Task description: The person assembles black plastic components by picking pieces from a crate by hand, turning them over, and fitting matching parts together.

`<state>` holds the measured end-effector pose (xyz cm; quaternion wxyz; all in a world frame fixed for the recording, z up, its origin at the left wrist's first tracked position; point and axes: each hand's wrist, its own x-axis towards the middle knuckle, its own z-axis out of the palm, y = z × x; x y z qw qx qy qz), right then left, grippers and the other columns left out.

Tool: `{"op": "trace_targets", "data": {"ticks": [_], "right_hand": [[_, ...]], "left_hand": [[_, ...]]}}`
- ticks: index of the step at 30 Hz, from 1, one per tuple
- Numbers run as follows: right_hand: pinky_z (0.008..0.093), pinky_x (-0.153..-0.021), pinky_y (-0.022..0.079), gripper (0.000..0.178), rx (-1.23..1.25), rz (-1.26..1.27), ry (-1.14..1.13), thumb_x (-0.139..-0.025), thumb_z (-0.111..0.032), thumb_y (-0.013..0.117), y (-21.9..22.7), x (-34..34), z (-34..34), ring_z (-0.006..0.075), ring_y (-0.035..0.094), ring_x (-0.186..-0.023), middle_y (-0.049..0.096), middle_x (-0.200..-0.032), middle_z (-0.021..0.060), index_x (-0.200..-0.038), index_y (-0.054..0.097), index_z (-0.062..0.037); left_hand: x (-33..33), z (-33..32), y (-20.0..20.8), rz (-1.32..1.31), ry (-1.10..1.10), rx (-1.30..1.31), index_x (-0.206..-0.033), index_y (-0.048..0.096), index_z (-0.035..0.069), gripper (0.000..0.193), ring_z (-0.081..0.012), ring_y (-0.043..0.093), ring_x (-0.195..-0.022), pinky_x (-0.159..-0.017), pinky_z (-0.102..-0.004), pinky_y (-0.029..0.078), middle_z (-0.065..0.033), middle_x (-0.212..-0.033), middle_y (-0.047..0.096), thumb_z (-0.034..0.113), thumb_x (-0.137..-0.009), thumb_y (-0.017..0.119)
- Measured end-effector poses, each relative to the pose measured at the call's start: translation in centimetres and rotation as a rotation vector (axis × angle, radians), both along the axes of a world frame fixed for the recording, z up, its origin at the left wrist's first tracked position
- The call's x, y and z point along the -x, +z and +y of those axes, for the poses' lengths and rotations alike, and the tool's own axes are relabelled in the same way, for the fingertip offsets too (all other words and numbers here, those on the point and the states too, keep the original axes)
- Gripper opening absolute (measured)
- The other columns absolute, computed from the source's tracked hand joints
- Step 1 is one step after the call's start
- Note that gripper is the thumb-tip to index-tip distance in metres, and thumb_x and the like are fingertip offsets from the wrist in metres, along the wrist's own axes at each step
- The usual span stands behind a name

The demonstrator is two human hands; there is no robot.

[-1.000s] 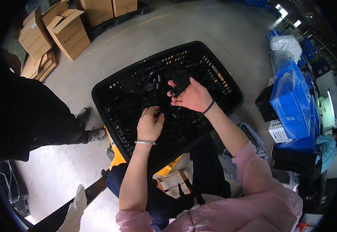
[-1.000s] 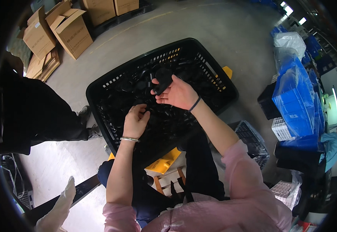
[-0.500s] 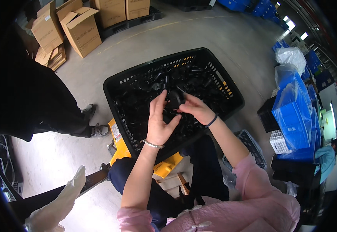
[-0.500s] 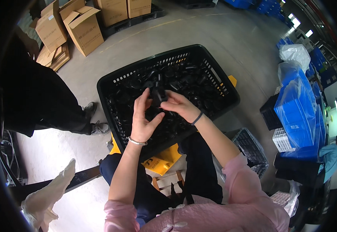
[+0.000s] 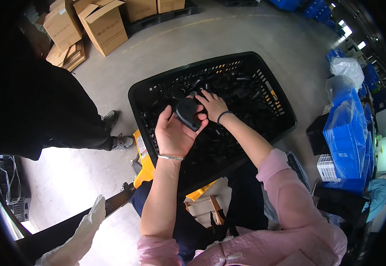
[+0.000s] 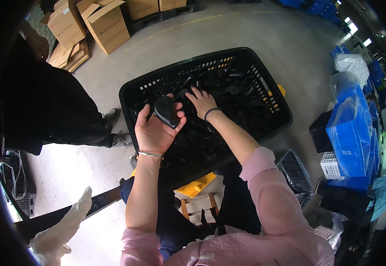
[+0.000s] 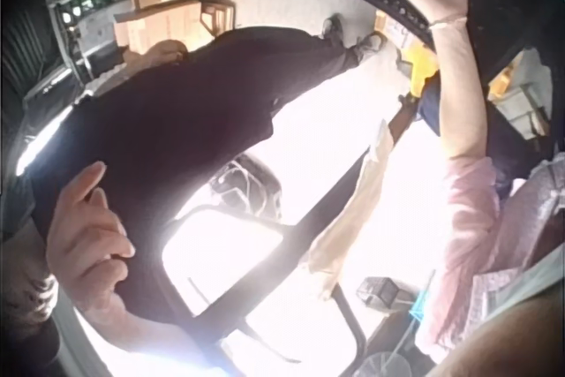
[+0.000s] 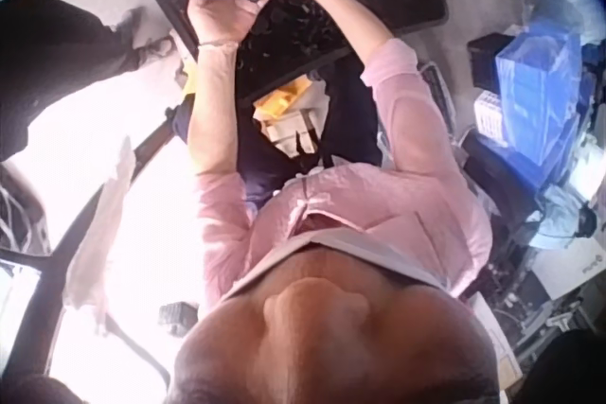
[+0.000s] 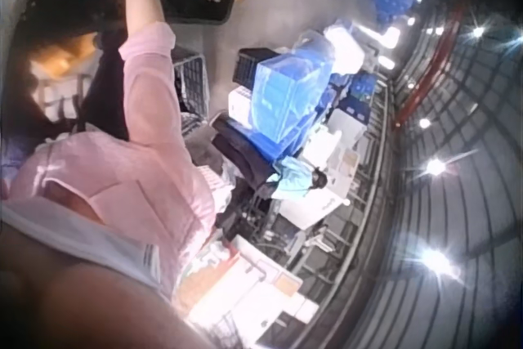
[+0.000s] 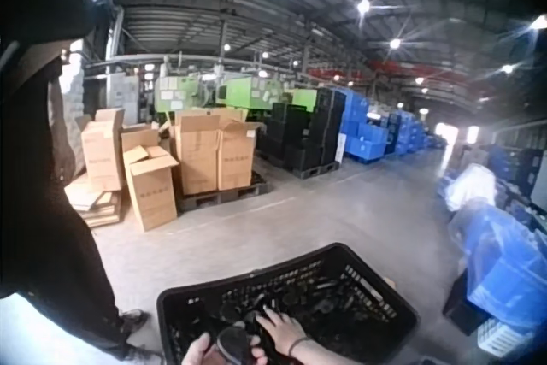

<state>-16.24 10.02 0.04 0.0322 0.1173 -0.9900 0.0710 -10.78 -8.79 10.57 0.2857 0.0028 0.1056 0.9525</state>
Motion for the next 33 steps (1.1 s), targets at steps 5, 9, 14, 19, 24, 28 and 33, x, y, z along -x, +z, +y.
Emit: {"op": "trace_targets", "data": {"ticks": [5, 9, 14, 19, 24, 28, 33], "right_hand": [[0.0386, -0.078, 0.04, 0.04, 0.023, -0.152, -0.127, -0.071, -0.014, 0.059, 0.1, -0.7, 0.1, 0.0271, 0.047, -0.097, 0.049, -0.1, 0.0071, -0.11, 0.05, -0.0145], [0.0392, -0.082, 0.038, 0.036, -0.133, -0.214, -0.025, -0.069, -0.027, 0.064, 1.3, -2.3, 0.1, 0.0271, 0.046, -0.098, 0.048, -0.098, 0.0088, -0.1, 0.054, -0.011], [0.0473, -0.094, 0.028, 0.068, -0.094, 0.136, 0.008, -0.068, -0.028, 0.063, -1.0, -2.3, -2.3, 0.0333, 0.042, -0.108, 0.037, -0.125, 0.0147, -0.127, 0.033, -0.0162], [0.0409, -0.08, 0.042, 0.044, 0.76, -0.185, -0.048, -0.069, -0.024, 0.059, -4.7, -0.8, -4.4, 0.0337, 0.046, -0.104, 0.043, -0.114, 0.0168, -0.11, 0.048, -0.013], [0.0386, -0.076, 0.045, 0.044, 0.359, -0.305, -0.049, -0.067, -0.023, 0.061, -1.6, -2.4, -4.2, 0.0307, 0.054, -0.091, 0.051, -0.105, 0.0135, -0.108, 0.05, -0.0128], [0.0312, -0.072, 0.046, 0.035, 1.154, -0.792, -0.23, -0.081, -0.02, 0.053, 4.8, -4.5, -2.4, 0.0228, 0.06, -0.083, 0.057, -0.103, 0.0093, -0.113, 0.049, -0.005], [0.0318, -0.08, 0.044, 0.033, 1.872, -0.737, -0.16, -0.088, -0.018, 0.045, 8.7, -9.5, -0.1, 0.0242, 0.055, -0.098, 0.053, -0.111, 0.0121, -0.116, 0.046, -0.0003]], "left_hand": [[0.2, 0.1, 0.2, 0.035, -0.027, 0.037, -0.124, 0.037, 0.002, 0.05, -0.029, 0.058, -0.084, -0.079, -0.0394, 0.046, -0.0206, -0.101, 0.055, 0.037, -0.088, 0.035], [0.3, 0.3, -0.1, 0.033, -0.009, 0.05, -0.123, 0.037, 0.002, 0.048, -0.0286, 0.058, -0.08, -0.075, -0.0387, 0.047, -0.0194, -0.098, 0.056, 0.034, -0.088, 0.034], [0.1, 0.3, -0.4, 0.08, -0.022, 0.021, -0.123, 0.038, 0.001, 0.047, -0.0288, 0.058, -0.079, -0.074, -0.0388, 0.048, -0.0199, -0.098, 0.056, 0.032, -0.088, 0.034], [-0.1, 0.2, -0.5, 0.073, -0.025, 0.016, -0.122, 0.039, 0.001, 0.046, -0.03, 0.059, -0.08, -0.074, -0.039, 0.048, -0.0202, -0.098, 0.056, 0.032, -0.087, 0.034], [-0.4, 0.3, -0.7, 0.092, -0.005, 0.054, -0.117, 0.043, 0.0, 0.045, -0.0306, 0.058, -0.08, -0.076, -0.0406, 0.047, -0.019, -0.094, 0.056, 0.03, -0.083, 0.039], [-0.3, -1.5, -0.7, -0.055, 0.145, 0.111, -0.109, 0.049, 0.001, 0.043, -0.0262, 0.054, -0.076, -0.08, -0.0434, 0.042, -0.0132, -0.082, 0.055, 0.027, -0.076, 0.044], [0.0, -2.1, -0.7, -0.189, 0.253, 0.269, -0.1, 0.052, 0.003, 0.038, -0.0223, 0.051, -0.068, -0.074, -0.0377, 0.041, -0.0085, -0.075, 0.051, 0.034, -0.079, 0.047]]}}
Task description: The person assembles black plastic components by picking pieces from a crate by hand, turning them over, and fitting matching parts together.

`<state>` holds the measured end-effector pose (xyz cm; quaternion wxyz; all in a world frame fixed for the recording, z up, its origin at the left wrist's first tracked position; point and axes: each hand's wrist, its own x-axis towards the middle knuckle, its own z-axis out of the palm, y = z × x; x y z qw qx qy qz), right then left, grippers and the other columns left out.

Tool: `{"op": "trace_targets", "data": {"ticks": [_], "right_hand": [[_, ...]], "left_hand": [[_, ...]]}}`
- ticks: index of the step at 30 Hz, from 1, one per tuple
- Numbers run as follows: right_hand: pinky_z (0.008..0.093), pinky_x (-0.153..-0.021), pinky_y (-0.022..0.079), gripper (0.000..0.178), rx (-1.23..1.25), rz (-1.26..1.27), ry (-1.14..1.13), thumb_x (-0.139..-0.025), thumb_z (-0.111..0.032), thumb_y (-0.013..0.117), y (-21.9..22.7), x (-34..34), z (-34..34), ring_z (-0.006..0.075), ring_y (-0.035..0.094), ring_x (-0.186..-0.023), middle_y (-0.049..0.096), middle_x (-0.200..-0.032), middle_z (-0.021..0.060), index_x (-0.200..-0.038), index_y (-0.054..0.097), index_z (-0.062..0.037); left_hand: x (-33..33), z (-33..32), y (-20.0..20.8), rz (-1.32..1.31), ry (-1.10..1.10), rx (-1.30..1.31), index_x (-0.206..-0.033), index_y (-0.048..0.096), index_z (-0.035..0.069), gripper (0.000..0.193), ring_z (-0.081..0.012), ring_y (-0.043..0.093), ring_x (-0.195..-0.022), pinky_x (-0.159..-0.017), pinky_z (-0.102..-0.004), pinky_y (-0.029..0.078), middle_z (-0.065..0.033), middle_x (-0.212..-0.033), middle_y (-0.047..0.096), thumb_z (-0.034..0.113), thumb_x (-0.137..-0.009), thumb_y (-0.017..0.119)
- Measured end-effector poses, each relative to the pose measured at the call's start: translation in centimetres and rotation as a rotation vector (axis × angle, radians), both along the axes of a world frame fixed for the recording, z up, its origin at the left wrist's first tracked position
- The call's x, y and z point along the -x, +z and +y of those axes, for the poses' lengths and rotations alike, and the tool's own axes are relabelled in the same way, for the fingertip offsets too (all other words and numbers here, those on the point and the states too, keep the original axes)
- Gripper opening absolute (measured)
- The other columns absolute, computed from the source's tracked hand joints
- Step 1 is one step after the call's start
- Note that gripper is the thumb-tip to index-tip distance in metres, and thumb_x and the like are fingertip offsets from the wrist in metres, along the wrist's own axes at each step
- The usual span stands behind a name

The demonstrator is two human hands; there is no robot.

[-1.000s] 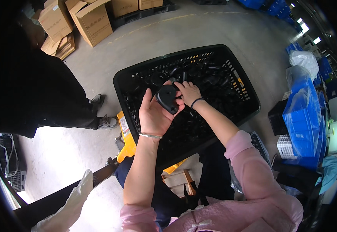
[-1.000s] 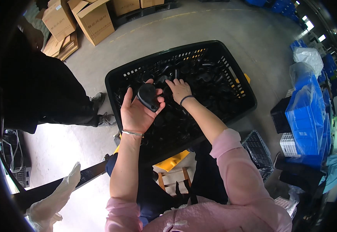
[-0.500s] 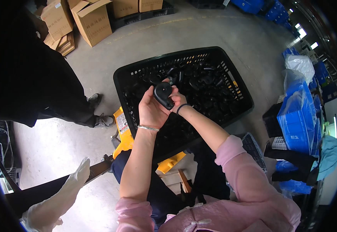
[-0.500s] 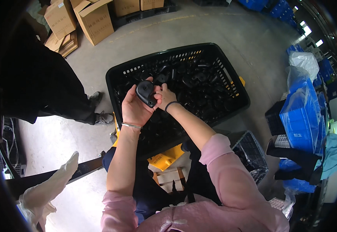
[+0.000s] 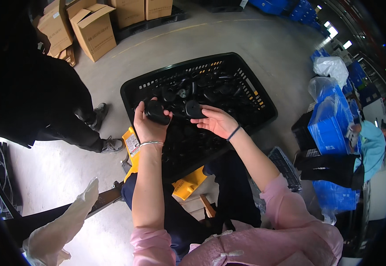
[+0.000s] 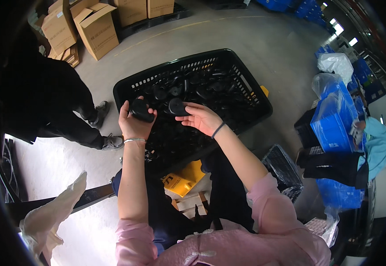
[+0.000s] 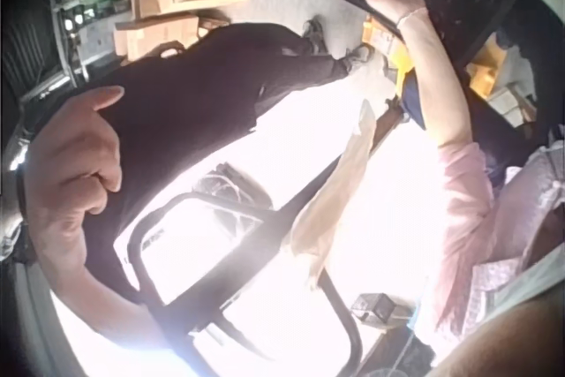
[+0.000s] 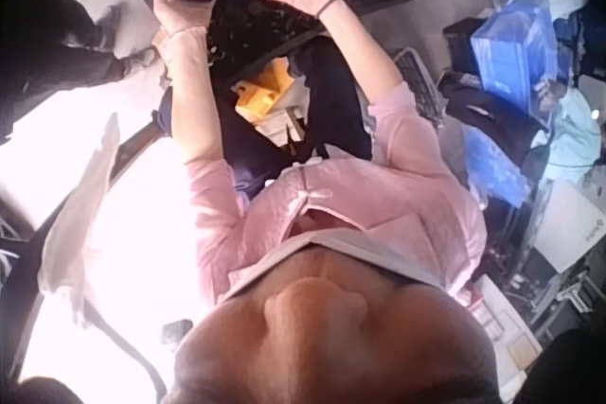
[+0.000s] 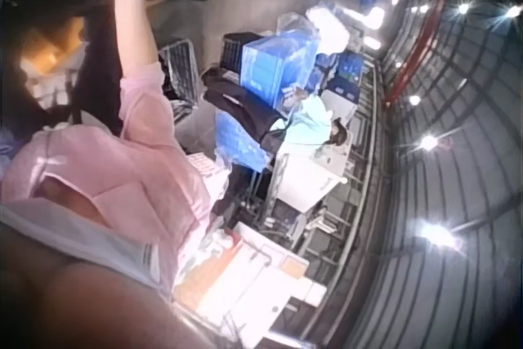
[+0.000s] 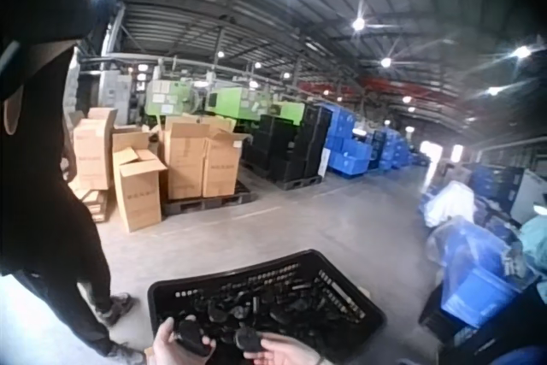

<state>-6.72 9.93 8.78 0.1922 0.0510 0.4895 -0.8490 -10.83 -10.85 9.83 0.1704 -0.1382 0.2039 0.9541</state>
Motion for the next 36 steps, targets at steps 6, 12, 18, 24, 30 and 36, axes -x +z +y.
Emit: {"op": "trace_targets", "data": {"ticks": [6, 12, 18, 24, 30, 36], "right_hand": [[0.0356, -0.088, 0.041, 0.036, 0.23, 0.034, -0.097, -0.088, -0.015, 0.041, 1.6, -2.4, 0.2, 0.0268, 0.051, -0.106, 0.05, -0.116, 0.0141, -0.12, 0.041, 0.0006], [0.0347, -0.092, 0.038, 0.039, 0.046, 0.224, -0.162, -0.086, -0.011, 0.045, 3.3, -3.6, -0.6, 0.0272, 0.047, -0.11, 0.047, -0.119, 0.0151, -0.122, 0.04, 0.0016], [0.0297, -0.094, 0.035, 0.042, -1.021, 0.943, -0.213, -0.08, 0.004, 0.048, 4.0, -4.9, -2.0, 0.0171, 0.042, -0.114, 0.042, -0.124, 0.0112, -0.121, 0.043, 0.0004], [0.0239, -0.081, 0.044, 0.038, -0.368, 0.18, -0.148, -0.082, -0.004, 0.053, 4.3, -4.6, -1.0, 0.0127, 0.054, -0.094, 0.054, -0.106, 0.0084, -0.119, 0.044, 0.0024], [0.0212, -0.069, 0.046, 0.035, -0.322, 0.305, -0.374, -0.08, -0.001, 0.055, 3.2, -4.4, -1.4, 0.0091, 0.055, -0.083, 0.056, -0.096, 0.0058, -0.114, 0.047, 0.0017], [0.0236, -0.069, 0.047, 0.033, -0.628, 0.625, -0.491, -0.078, 0.003, 0.054, 2.6, -4.0, -3.0, 0.0144, 0.057, -0.084, 0.055, -0.101, 0.0092, -0.111, 0.049, 0.0003]], "left_hand": [[-1.3, 2.1, -0.6, -0.098, -0.186, 0.121, -0.088, 0.054, 0.008, 0.031, -0.0218, 0.052, -0.066, -0.072, -0.0396, 0.042, -0.008, -0.075, 0.053, 0.038, -0.079, 0.05], [-2.6, 3.3, -0.7, -0.046, -0.397, 0.115, -0.088, 0.055, 0.009, 0.037, -0.0203, 0.054, -0.068, -0.074, -0.0392, 0.044, -0.0066, -0.077, 0.056, 0.045, -0.081, 0.048], [-3.6, 3.8, 0.2, 0.187, -0.343, 0.167, -0.105, 0.052, 0.011, 0.032, -0.0183, 0.059, -0.078, -0.07, -0.0333, 0.049, -0.0051, -0.092, 0.058, 0.024, -0.077, 0.062], [-3.6, 3.6, 0.7, 0.316, -0.323, 0.146, -0.113, 0.048, 0.011, 0.04, -0.017, 0.059, -0.078, -0.07, -0.0308, 0.049, -0.0044, -0.092, 0.058, 0.018, -0.077, 0.062], [-3.0, 3.7, 0.0, 0.063, -0.301, 0.14, -0.106, 0.05, 0.011, 0.034, -0.0178, 0.059, -0.078, -0.071, -0.0331, 0.048, -0.0053, -0.089, 0.058, 0.03, -0.079, 0.058], [-3.0, 4.1, -0.4, 0.073, -0.343, 0.003, -0.093, 0.055, 0.009, 0.042, -0.019, 0.058, -0.079, -0.075, -0.0354, 0.047, -0.0054, -0.085, 0.058, 0.049, -0.081, 0.049]]}}
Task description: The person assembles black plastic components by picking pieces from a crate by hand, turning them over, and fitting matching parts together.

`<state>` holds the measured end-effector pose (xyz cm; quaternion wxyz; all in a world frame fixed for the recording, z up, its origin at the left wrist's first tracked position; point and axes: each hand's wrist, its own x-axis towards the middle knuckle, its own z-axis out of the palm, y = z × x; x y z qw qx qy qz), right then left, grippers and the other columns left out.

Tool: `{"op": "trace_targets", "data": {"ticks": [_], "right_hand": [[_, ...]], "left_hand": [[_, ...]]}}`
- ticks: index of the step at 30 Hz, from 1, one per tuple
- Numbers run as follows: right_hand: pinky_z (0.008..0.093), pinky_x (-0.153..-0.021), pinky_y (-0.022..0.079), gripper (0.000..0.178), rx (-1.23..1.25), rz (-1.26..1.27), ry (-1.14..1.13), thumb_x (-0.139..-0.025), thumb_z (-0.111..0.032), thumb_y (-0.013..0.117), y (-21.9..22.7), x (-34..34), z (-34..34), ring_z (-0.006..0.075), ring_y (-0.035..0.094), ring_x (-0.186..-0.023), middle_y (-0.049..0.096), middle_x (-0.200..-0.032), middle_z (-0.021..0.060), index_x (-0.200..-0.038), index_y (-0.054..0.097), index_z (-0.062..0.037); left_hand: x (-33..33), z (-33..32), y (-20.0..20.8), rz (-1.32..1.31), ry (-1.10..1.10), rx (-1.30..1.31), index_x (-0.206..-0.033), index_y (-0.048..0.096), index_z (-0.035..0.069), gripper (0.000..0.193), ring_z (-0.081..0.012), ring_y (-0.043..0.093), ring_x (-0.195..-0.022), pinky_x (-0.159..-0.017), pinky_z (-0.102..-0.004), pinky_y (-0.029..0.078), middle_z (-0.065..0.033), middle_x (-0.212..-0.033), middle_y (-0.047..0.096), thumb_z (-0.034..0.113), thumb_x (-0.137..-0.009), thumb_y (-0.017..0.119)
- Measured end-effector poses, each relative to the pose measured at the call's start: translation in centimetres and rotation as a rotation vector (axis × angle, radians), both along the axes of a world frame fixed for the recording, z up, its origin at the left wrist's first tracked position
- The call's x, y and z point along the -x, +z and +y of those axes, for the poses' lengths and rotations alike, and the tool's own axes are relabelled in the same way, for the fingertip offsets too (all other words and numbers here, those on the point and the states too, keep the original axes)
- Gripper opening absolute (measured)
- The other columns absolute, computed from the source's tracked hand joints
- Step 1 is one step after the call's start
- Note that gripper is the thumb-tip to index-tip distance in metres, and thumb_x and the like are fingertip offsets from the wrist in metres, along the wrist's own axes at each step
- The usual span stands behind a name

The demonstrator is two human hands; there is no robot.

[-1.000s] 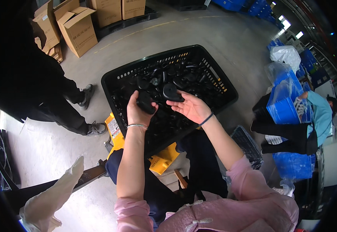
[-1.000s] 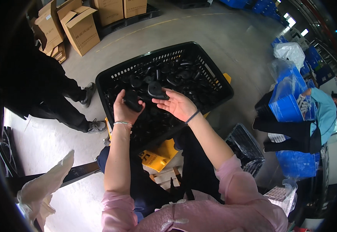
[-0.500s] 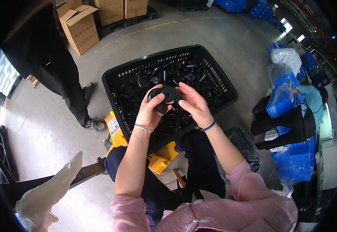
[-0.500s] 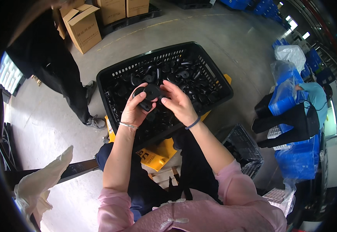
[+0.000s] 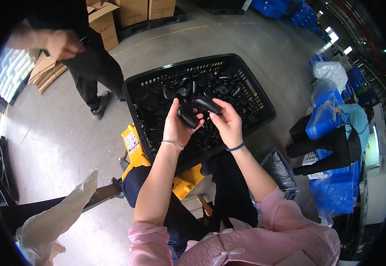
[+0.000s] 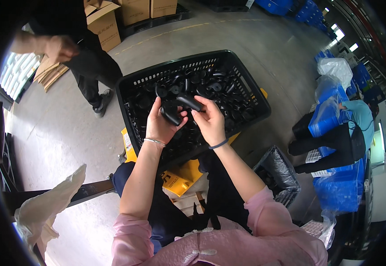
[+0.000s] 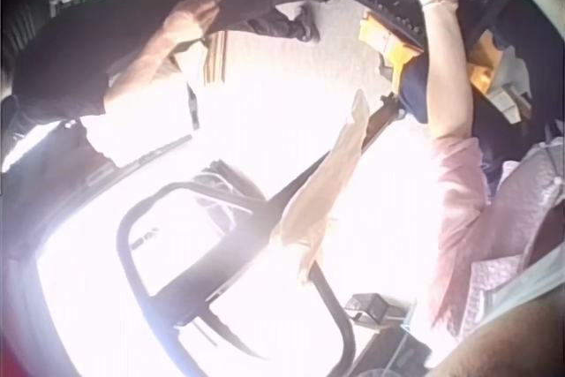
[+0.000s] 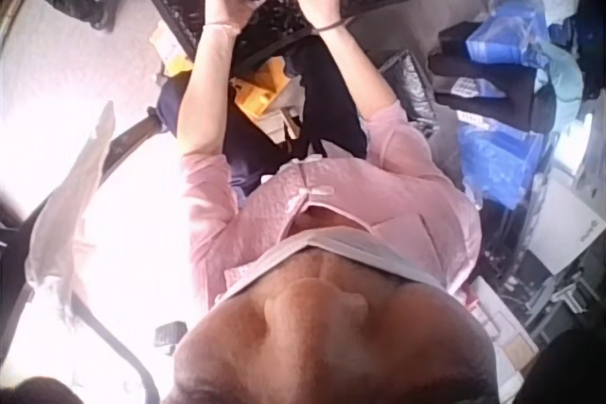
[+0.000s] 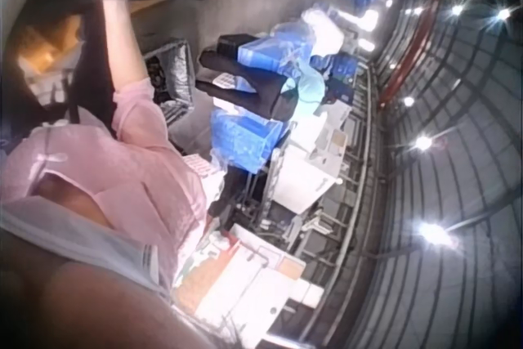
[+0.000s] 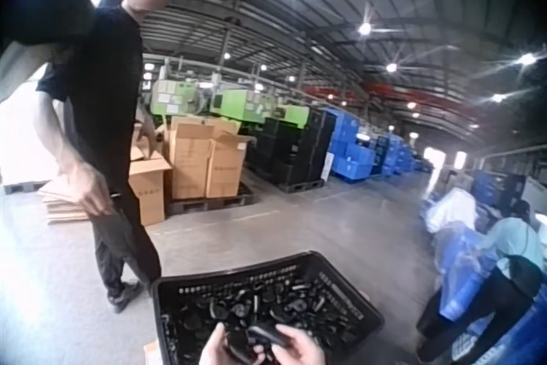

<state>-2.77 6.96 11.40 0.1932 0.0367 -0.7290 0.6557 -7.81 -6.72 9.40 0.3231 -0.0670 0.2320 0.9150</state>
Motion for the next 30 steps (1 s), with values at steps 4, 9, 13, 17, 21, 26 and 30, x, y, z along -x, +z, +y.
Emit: {"op": "trace_targets", "data": {"ticks": [4, 9, 13, 17, 21, 26, 30], "right_hand": [[0.0253, -0.066, 0.049, 0.036, -0.604, 0.162, 0.027, -0.072, 0.004, 0.058, 0.0, -0.8, -1.4, 0.0207, 0.056, -0.087, 0.053, -0.105, 0.0119, -0.107, 0.053, -0.0026], [0.0263, -0.069, 0.046, 0.036, -0.533, 0.159, 0.025, -0.07, 0.001, 0.063, 0.5, -0.5, -1.8, 0.0164, 0.055, -0.079, 0.055, -0.099, 0.0104, -0.104, 0.054, -0.002], [0.0279, -0.071, 0.045, 0.033, -0.527, 0.141, 0.01, -0.069, 0.001, 0.062, 0.5, -0.3, -1.5, 0.0189, 0.054, -0.081, 0.056, -0.097, 0.0099, -0.101, 0.054, -0.0021], [0.027, -0.068, 0.047, 0.033, -0.577, 0.216, 0.044, -0.068, 0.004, 0.06, 0.3, -0.3, -1.7, 0.0211, 0.053, -0.086, 0.056, -0.099, 0.0104, -0.1, 0.054, -0.0027], [0.0281, -0.07, 0.048, 0.032, -0.607, 0.215, 0.079, -0.067, 0.005, 0.061, 0.6, -0.1, -2.1, 0.0229, 0.053, -0.09, 0.056, -0.1, 0.0103, -0.097, 0.055, -0.0031], [0.0357, -0.084, 0.042, 0.03, -0.763, 0.307, 0.056, -0.067, 0.001, 0.062, 1.1, 0.3, -2.2, 0.0252, 0.054, -0.093, 0.058, -0.101, 0.0098, -0.096, 0.055, -0.0039], [0.0355, -0.088, 0.04, 0.029, -0.68, 0.285, 0.061, -0.068, -0.002, 0.063, 1.3, 0.4, -1.9, 0.0259, 0.055, -0.094, 0.058, -0.101, 0.0108, -0.096, 0.055, -0.0029]], "left_hand": [[-0.2, 0.7, -0.2, 0.022, 0.017, 0.005, -0.089, 0.056, 0.01, 0.047, -0.0187, 0.056, -0.085, -0.078, -0.0372, 0.046, -0.0057, -0.086, 0.059, 0.055, -0.081, 0.044], [-0.1, 0.3, 0.0, -0.01, -0.017, -0.058, -0.092, 0.053, 0.009, 0.048, -0.022, 0.055, -0.088, -0.082, -0.0408, 0.043, -0.0086, -0.089, 0.058, 0.055, -0.081, 0.043], [0.0, 0.2, 0.4, 0.031, -0.003, -0.061, -0.1, 0.05, 0.008, 0.053, -0.024, 0.054, -0.088, -0.082, -0.0409, 0.043, -0.0107, -0.094, 0.056, 0.057, -0.081, 0.042], [0.0, 0.0, 0.7, -0.027, 0.02, -0.057, -0.096, 0.053, 0.009, 0.053, -0.0219, 0.054, -0.087, -0.079, -0.0393, 0.043, -0.0078, -0.091, 0.057, 0.059, -0.078, 0.045], [0.1, 0.0, 0.9, -0.006, 0.038, -0.016, -0.089, 0.055, 0.013, 0.047, -0.0194, 0.053, -0.084, -0.074, -0.0369, 0.042, -0.0043, -0.086, 0.056, 0.058, -0.075, 0.051], [0.2, 0.1, 0.7, -0.01, 0.105, -0.004, -0.085, 0.055, 0.015, 0.04, -0.0175, 0.053, -0.08, -0.074, -0.0369, 0.042, -0.0011, -0.082, 0.056, 0.054, -0.074, 0.056], [0.6, -0.1, 0.7, -0.126, 0.184, -0.004, -0.083, 0.056, 0.014, 0.035, -0.0184, 0.054, -0.073, -0.075, -0.0395, 0.044, -0.0025, -0.077, 0.058, 0.048, -0.075, 0.058]]}}
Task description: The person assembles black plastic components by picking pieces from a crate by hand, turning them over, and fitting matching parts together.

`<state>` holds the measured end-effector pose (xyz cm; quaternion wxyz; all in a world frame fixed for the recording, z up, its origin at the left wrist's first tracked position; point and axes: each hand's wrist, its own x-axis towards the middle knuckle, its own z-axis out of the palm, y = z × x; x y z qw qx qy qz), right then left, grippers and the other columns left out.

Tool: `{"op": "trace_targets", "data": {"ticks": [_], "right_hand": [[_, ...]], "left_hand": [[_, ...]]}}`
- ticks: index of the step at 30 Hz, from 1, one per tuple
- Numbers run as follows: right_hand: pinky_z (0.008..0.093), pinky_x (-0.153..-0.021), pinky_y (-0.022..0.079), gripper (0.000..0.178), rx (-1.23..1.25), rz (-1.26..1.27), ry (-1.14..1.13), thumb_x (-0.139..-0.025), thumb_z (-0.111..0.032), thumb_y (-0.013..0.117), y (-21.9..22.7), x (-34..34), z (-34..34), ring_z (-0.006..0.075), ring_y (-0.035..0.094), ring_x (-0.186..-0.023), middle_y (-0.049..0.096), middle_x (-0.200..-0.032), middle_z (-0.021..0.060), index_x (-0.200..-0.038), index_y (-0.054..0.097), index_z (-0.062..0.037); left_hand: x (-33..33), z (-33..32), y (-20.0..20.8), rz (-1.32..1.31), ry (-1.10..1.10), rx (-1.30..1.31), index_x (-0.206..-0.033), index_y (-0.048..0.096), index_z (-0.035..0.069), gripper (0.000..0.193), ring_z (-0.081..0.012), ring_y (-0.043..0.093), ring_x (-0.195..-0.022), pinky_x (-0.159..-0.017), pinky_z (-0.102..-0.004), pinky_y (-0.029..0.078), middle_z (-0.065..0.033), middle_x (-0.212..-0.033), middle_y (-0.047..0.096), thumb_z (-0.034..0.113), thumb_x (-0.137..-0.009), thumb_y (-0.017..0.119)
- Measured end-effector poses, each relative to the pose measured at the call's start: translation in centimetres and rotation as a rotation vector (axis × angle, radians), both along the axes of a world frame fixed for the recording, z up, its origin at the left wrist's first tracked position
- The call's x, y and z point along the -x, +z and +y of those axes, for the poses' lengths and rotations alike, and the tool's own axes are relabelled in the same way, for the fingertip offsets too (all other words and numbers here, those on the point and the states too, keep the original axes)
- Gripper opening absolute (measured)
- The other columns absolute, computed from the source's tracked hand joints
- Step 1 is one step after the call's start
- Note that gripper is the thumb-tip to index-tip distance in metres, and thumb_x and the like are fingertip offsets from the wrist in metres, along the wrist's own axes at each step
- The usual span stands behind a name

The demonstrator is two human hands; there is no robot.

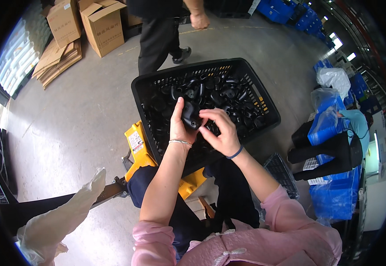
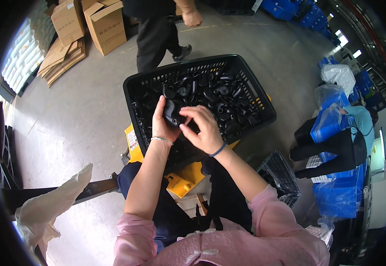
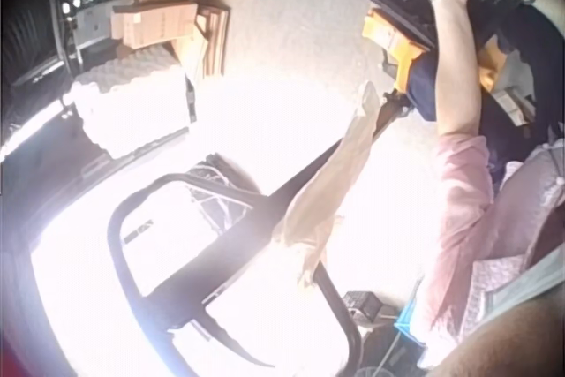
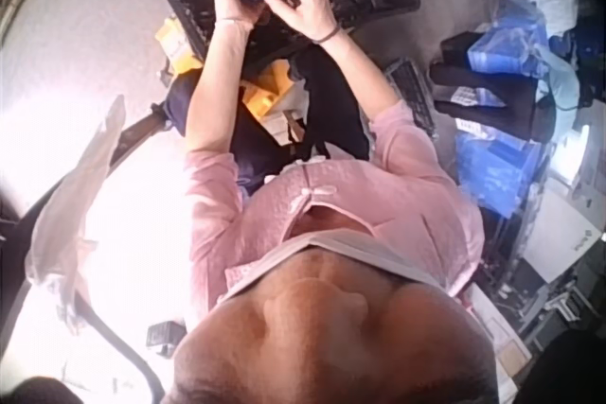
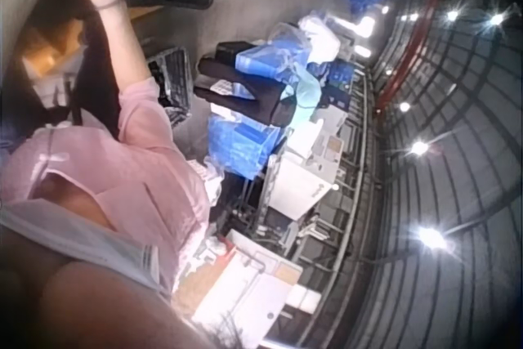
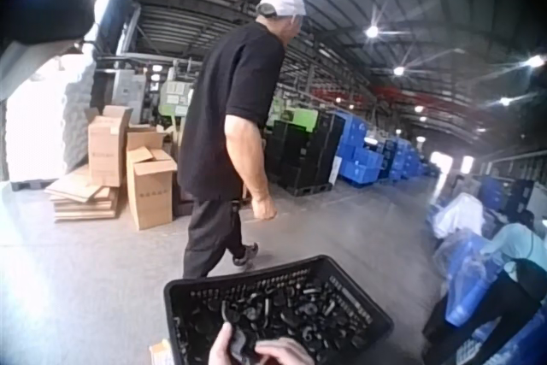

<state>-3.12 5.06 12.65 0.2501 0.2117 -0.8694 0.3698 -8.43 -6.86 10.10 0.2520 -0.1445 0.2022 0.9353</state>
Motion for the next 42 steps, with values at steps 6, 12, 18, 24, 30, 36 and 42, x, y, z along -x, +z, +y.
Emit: {"op": "trace_targets", "data": {"ticks": [6, 12, 18, 24, 30, 36, 42], "right_hand": [[0.0224, -0.073, 0.043, 0.02, 1.056, -0.03, -0.488, -0.079, -0.007, 0.057, 2.4, 3.6, 6.5, 0.0084, 0.051, -0.085, 0.056, -0.093, 0.005, -0.098, 0.053, -0.0021], [0.0294, -0.069, 0.048, 0.04, -0.002, -0.706, 0.091, -0.07, -0.029, 0.066, -6.7, 4.4, 3.5, 0.0204, 0.059, -0.078, 0.061, -0.083, 0.0111, -0.099, 0.054, -0.0038], [0.0412, -0.072, 0.047, 0.055, -0.522, -0.833, -0.124, -0.058, -0.032, 0.064, -13.5, 5.2, -1.9, 0.0333, 0.059, -0.084, 0.06, -0.088, 0.0189, -0.102, 0.048, -0.003], [0.0334, -0.057, 0.048, 0.074, -0.268, -1.117, 0.035, -0.06, -0.029, 0.067, -14.7, 6.0, -1.9, 0.0235, 0.059, -0.067, 0.059, -0.079, 0.0121, -0.124, 0.036, -0.0111], [0.0244, -0.056, 0.046, 0.063, 0.605, -1.374, 0.14, -0.073, -0.015, 0.06, -11.8, 5.2, -0.6, 0.0117, 0.055, -0.061, 0.055, -0.088, 0.0042, -0.129, 0.032, -0.0162], [0.0263, -0.062, 0.047, 0.04, 1.402, -1.143, 0.607, -0.083, -0.014, 0.048, -4.9, 3.9, 4.5, 0.0137, 0.057, -0.072, 0.057, -0.097, 0.0045, -0.123, 0.042, -0.0168], [0.0282, -0.065, 0.05, 0.025, 1.287, -0.6, 0.368, -0.086, -0.022, 0.049, 6.2, 3.1, 8.4, 0.0175, 0.056, -0.093, 0.056, -0.103, 0.0091, -0.109, 0.049, -0.0123]], "left_hand": [[1.7, -3.7, 1.7, -0.026, 0.249, -0.093, -0.08, 0.055, 0.007, 0.032, -0.0226, 0.056, -0.064, -0.068, -0.0391, 0.047, -0.0073, -0.07, 0.057, 0.038, -0.075, 0.061], [2.8, -5.1, 1.8, -0.08, 0.337, -0.087, -0.089, 0.053, 0.006, 0.037, -0.0252, 0.055, -0.071, -0.068, -0.0371, 0.047, -0.0088, -0.08, 0.056, 0.038, -0.073, 0.064], [2.9, -4.8, 1.1, 0.089, 0.226, 0.067, -0.09, 0.057, 0.014, 0.03, -0.0176, 0.055, -0.067, -0.057, -0.0283, 0.047, -0.0027, -0.078, 0.056, 0.04, -0.076, 0.06], [3.7, -5.0, 0.4, 0.096, 0.128, 0.121, -0.088, 0.056, 0.013, 0.032, -0.0173, 0.055, -0.062, -0.056, -0.0292, 0.045, -0.0024, -0.073, 0.056, 0.043, -0.076, 0.059], [2.4, -5.3, -0.2, 0.021, 0.126, 0.199, -0.087, 0.056, 0.013, 0.036, -0.0168, 0.055, -0.06, -0.055, -0.0289, 0.045, -0.0021, -0.072, 0.056, 0.046, -0.074, 0.061], [2.6, -4.0, -0.5, 0.024, 0.06, 0.159, -0.082, 0.056, 0.013, 0.034, -0.0162, 0.054, -0.06, -0.052, -0.0276, 0.045, -0.0021, -0.069, 0.056, 0.046, -0.074, 0.061], [2.0, -3.0, -0.6, 0.015, 0.046, 0.22, -0.081, 0.056, 0.013, 0.035, -0.0161, 0.055, -0.059, -0.052, -0.0269, 0.046, -0.0011, -0.071, 0.057, 0.046, -0.072, 0.063]]}}
